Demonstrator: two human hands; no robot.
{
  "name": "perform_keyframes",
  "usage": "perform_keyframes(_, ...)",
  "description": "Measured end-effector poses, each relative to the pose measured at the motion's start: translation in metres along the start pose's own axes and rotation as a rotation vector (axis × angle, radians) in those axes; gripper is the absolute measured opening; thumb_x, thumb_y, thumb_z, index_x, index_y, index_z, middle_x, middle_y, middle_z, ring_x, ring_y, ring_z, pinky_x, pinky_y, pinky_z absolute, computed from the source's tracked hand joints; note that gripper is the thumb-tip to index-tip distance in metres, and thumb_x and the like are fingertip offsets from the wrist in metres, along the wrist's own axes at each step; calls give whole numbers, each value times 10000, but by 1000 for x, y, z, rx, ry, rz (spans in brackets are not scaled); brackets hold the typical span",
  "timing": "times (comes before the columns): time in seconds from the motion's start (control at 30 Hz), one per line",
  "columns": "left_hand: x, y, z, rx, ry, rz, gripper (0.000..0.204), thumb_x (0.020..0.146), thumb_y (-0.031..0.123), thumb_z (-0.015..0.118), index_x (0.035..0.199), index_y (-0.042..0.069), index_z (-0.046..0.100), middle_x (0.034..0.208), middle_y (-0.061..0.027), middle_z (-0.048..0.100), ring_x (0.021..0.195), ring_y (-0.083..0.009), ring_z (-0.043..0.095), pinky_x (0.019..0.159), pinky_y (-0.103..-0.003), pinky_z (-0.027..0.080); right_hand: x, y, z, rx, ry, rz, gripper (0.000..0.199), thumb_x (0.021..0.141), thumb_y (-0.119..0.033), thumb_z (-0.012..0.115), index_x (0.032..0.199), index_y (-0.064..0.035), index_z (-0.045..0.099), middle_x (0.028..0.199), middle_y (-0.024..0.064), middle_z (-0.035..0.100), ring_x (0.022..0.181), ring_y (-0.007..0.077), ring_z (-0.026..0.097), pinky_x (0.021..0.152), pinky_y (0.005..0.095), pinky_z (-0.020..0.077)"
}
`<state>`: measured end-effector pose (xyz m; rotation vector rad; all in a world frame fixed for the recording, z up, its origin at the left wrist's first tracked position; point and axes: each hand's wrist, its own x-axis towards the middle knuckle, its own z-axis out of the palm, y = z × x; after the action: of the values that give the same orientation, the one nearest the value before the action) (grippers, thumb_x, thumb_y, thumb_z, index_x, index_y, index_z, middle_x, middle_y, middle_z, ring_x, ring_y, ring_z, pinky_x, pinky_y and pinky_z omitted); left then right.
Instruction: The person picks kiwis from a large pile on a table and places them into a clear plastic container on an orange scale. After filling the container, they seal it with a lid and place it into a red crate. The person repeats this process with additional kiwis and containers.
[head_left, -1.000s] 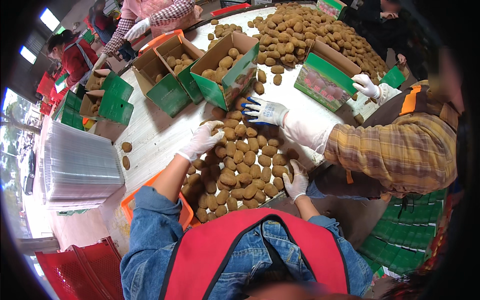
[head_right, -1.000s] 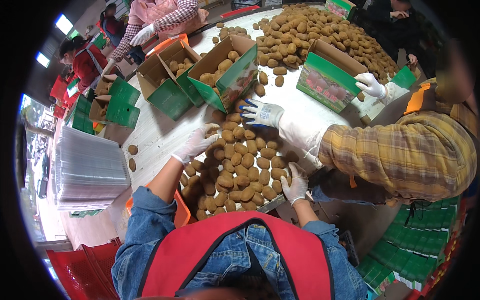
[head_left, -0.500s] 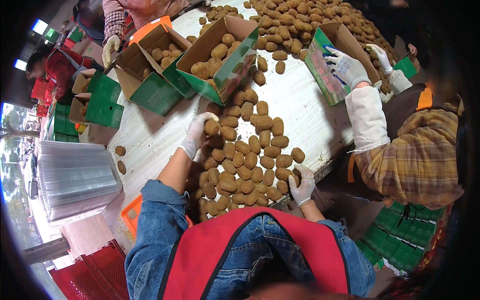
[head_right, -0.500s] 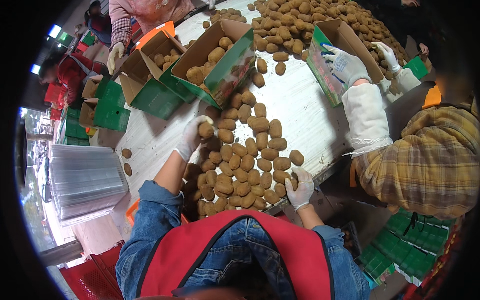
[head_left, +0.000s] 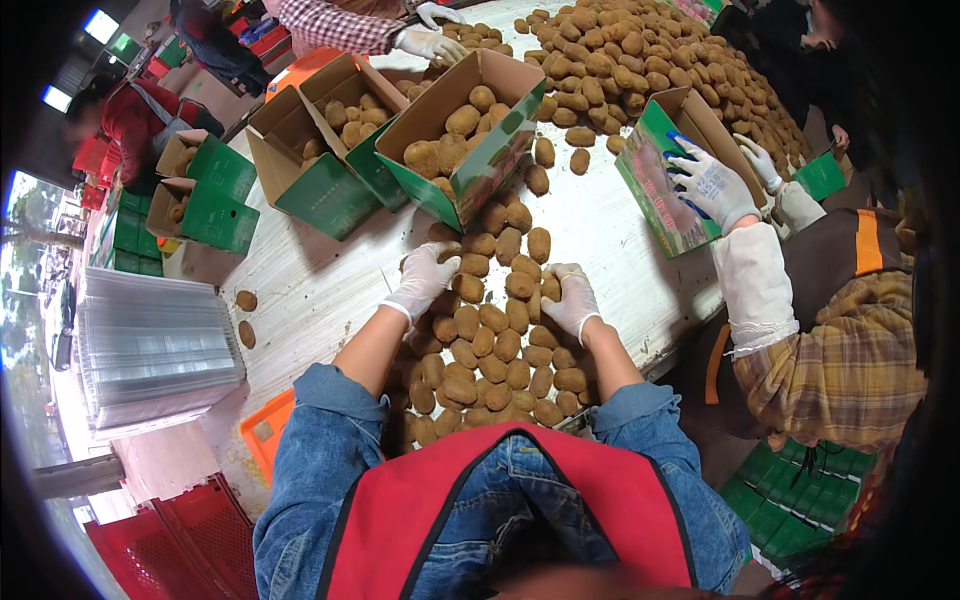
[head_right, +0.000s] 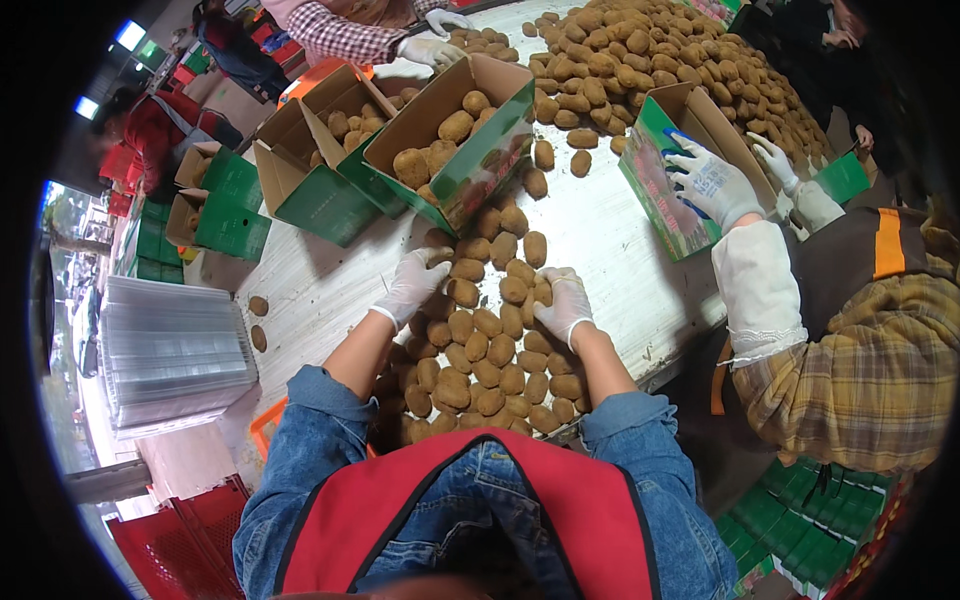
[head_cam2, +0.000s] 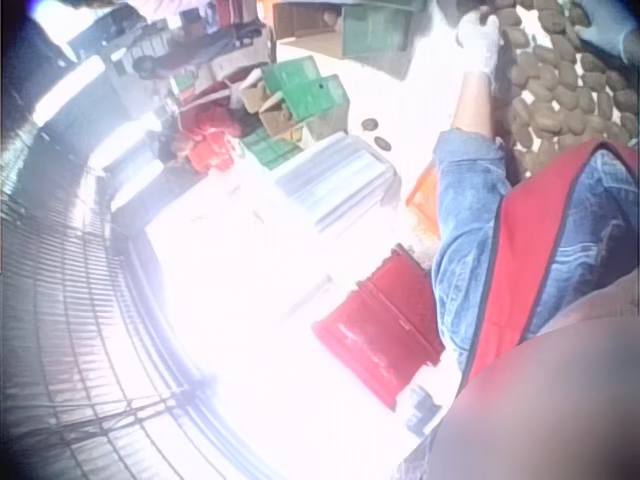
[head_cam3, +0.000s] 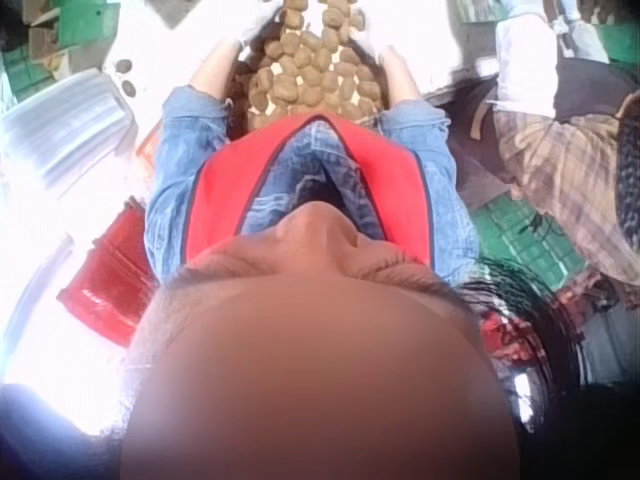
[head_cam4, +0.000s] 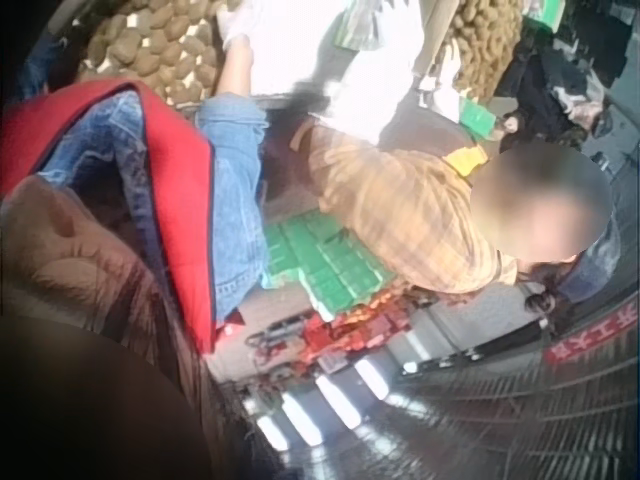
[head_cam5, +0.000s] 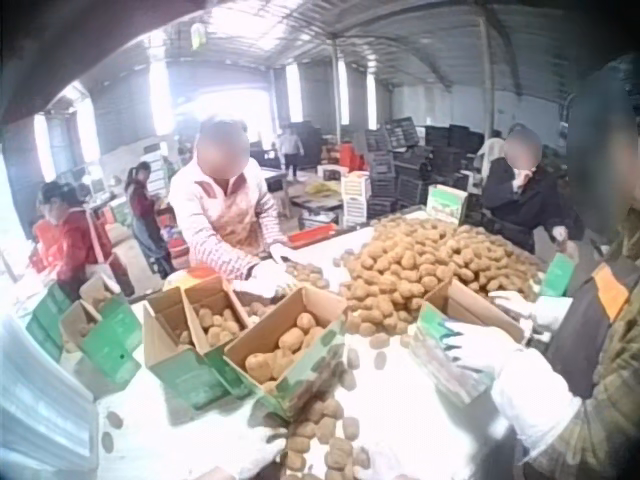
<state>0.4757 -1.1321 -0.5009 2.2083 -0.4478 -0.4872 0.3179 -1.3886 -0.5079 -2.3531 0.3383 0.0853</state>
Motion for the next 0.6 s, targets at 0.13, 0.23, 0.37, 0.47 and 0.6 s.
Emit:
perform_keyframes(0.13, 25, 24, 28, 588, -234, 119, 701, 910, 325, 672, 1530, 126, 413, 1255, -225, 647, 1112, -383, 653, 933, -482, 533, -9, -11, -7, 334, -192, -200, 301, 790, -48, 660, 1082, -64, 587, 1076, 130, 568, 1077, 285, 571, 993, 367, 464)
perform_keyframes(0.23, 40, 39, 46, 688, -218, 45, 641, 855, 284, 734, 1395, 50, 480, 1277, -234, 601, 1111, -401, 659, 914, -485, 551, 20, -15, -12, 720, -296, 109, 174, 866, -24, 614, 1031, -75, 590, 915, 3, 587, 904, 115, 571, 851, 267, 478)
perform_keyframes(0.37, 44, 45, 43, 846, -370, 34, 685, 756, 315, 817, 1298, 17, 522, 1267, -272, 580, 1097, -402, 671, 897, -476, 567, 90, -24, -22, 262, -111, 19, 179, 876, -32, 675, 1046, -85, 657, 976, 14, 693, 907, 141, 637, 843, 283, 517)
perform_keyframes(0.47, 34, 42, 26, 894, -488, 51, 736, 671, 367, 864, 1251, 34, 557, 1212, -271, 610, 1050, -397, 685, 876, -461, 573, 123, -40, -13, -273, -19, -377, 450, 829, -7, 686, 1240, -191, 672, 1370, 118, 615, 1239, 262, 602, 1007, 355, 517)
perform_keyframes(0.6, 20, 39, 17, 805, -382, 72, 638, 686, 369, 846, 1197, 87, 587, 1074, -258, 658, 980, -396, 693, 841, -459, 572, 149, -61, 4, -714, -443, -309, 660, 860, -27, 631, 1403, -398, 580, 1656, 142, 258, 1500, 421, 299, 1170, 428, 410)
